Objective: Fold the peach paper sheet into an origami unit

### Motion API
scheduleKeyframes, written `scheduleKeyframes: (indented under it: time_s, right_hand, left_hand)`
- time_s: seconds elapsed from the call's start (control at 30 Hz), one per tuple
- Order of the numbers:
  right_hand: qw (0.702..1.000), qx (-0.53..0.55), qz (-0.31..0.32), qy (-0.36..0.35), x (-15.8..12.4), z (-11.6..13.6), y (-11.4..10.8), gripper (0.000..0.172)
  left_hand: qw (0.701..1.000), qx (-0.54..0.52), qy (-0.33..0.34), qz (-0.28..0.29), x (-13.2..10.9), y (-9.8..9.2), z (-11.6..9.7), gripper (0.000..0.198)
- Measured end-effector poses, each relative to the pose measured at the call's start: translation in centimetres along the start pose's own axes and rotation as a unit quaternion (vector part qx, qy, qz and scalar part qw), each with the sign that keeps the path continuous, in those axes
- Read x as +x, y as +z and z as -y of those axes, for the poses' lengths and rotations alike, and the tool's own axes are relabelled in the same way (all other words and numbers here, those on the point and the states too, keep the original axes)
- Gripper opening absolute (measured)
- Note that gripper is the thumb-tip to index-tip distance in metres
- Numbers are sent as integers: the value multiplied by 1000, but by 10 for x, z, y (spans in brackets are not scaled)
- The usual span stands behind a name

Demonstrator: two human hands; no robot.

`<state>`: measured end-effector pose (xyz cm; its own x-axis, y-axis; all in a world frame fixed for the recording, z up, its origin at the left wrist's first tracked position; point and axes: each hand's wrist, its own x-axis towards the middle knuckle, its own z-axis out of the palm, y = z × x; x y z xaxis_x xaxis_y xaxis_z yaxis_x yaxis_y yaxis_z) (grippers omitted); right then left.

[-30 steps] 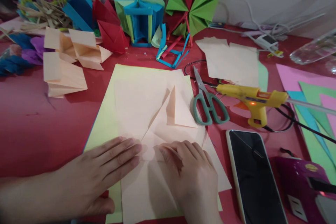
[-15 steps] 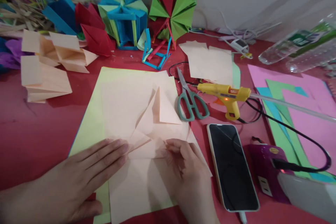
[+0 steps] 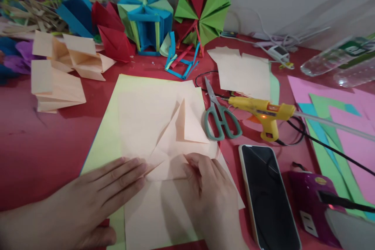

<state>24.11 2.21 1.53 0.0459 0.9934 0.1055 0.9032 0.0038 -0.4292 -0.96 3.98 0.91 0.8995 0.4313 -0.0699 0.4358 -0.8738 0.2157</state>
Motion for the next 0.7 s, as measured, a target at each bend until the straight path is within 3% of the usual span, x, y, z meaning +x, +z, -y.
scheduleKeyframes:
  time_s: [0.2,0.7]
  right_hand:
    - [1000,7,-1,-4,1,1,0,20]
    - [1000,8,-23,0,3,4,1,19]
  left_hand:
    - [1000,-14,0,11,1,-4,2,79]
    - [1000,8,5,-24,-1,3,1,81]
